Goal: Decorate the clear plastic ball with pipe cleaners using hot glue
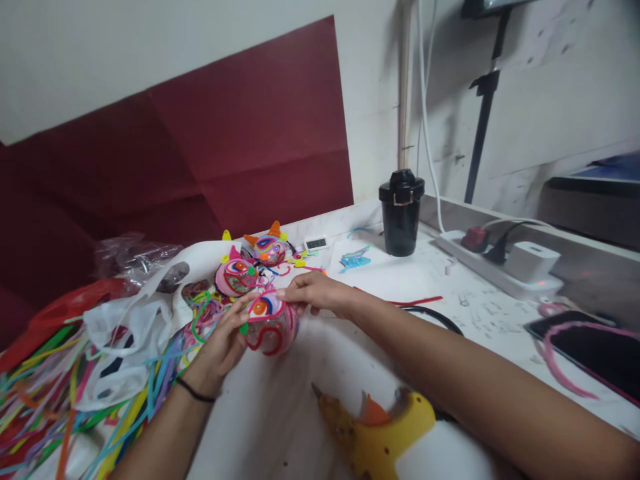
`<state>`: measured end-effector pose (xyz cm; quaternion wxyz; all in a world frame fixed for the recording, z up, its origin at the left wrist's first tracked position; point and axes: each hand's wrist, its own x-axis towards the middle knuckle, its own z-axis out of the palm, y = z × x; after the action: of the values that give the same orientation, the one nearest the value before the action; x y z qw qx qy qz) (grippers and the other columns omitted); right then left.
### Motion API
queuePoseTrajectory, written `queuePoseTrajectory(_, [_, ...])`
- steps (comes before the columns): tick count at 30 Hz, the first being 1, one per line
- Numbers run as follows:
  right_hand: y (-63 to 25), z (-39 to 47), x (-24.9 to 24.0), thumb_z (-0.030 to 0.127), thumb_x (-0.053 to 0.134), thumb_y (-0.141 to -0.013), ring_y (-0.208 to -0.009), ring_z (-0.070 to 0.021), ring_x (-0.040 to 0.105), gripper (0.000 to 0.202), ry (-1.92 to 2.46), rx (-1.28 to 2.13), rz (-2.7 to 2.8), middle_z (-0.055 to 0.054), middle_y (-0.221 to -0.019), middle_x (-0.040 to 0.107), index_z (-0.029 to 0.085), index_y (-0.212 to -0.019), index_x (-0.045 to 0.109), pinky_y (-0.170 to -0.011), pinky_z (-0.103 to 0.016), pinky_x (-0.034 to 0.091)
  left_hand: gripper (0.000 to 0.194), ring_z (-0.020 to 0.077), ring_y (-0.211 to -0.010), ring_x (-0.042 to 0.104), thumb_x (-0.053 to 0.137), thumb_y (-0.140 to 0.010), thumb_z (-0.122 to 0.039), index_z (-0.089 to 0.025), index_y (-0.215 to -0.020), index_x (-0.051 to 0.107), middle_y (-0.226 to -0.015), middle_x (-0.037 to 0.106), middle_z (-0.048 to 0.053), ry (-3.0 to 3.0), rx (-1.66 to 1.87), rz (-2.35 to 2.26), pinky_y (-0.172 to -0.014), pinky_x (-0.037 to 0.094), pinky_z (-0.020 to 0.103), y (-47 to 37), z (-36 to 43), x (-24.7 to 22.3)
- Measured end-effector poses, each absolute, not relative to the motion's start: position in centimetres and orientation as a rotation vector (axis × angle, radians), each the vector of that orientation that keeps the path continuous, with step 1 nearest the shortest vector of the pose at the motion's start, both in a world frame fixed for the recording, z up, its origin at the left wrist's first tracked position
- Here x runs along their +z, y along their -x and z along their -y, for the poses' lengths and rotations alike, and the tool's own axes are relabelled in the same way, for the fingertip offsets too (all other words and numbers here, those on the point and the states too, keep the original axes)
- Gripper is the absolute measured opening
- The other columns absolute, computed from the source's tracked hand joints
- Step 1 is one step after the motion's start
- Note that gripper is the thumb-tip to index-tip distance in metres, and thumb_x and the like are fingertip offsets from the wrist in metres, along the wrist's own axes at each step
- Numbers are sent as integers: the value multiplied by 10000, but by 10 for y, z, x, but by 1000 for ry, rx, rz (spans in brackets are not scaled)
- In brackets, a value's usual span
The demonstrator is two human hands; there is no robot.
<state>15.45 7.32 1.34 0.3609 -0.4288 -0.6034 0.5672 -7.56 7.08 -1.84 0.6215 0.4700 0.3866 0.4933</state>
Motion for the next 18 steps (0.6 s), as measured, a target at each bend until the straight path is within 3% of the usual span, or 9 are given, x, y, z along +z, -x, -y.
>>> queuePoseTrajectory(12, [-149, -79, 4, 388, 895, -616, -462, -71, 521, 359, 1136, 1470, 1455, 69, -474, 564, 163, -647, 617, -396, -163, 299, 553, 198, -849, 703, 789, -629, -200, -214, -1166, 655, -1060, 746, 34, -1076, 1136, -877, -696, 559, 245, 76, -71, -20])
queuePoseTrajectory(18, [-153, -73, 4, 438, 883, -607, -489, -82, 512, 386, 1076, 1415, 1490, 55, -497, 566, 167, -652, 613, -407, -177, 302, 429, 208, -875, 691, 763, -661, -226, -192, -1079, 675, -1046, 739, 53, -1153, 1166, -894, -749, 541, 275, 68, -63, -19])
